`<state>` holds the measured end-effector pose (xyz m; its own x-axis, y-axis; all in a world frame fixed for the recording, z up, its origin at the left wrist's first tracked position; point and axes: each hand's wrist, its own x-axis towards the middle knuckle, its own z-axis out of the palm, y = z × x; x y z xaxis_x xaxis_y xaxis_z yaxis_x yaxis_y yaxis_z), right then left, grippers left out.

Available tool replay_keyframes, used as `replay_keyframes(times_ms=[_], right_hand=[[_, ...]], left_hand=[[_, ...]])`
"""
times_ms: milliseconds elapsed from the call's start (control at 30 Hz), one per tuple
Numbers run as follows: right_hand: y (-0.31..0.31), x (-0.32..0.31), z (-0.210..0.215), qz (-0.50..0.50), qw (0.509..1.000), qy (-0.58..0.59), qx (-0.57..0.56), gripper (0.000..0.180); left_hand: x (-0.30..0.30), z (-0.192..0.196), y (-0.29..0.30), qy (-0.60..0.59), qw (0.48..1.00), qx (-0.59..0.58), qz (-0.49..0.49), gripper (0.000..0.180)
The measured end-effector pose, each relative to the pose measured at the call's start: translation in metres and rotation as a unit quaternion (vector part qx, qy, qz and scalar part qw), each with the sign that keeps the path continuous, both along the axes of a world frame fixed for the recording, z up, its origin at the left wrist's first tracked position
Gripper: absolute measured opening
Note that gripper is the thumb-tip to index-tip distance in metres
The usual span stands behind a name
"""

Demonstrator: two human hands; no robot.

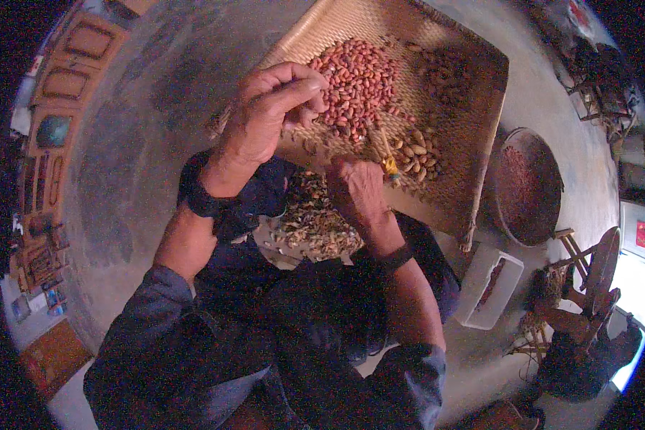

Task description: The person sits on the floor and peels peanuts by hand, removing the red skins and placing the peeled nuts into a woven tray. Shells and skins accumulate on the floor beside the tray.

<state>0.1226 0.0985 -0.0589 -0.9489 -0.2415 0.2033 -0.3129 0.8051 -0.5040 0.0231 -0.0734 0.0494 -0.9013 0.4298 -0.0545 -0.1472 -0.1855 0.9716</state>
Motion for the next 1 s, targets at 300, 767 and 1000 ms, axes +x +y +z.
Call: replay_keyframes(times_ms=[300,767,1000], right_hand=[[-0.008,-0.026,-0.019,0.028,0.973,0.181,0.139,0.016],[-0.006,-0.044,-0.021,0.001,0.979,0.093,0.184,0.017],[-0.026,-0.049,-0.019,-0.036,0.98,0.072,0.183,0.024]], left_hand=[[0.0,0.0,0.003,0.011,1.0,-0.002,-0.005,0.022],[-0.004,0.001,0.003,0.002,1.0,-0.002,-0.004,0.021],[-0.002,0.001,0.004,-0.001,1.0,-0.016,-0.013,0.021]])
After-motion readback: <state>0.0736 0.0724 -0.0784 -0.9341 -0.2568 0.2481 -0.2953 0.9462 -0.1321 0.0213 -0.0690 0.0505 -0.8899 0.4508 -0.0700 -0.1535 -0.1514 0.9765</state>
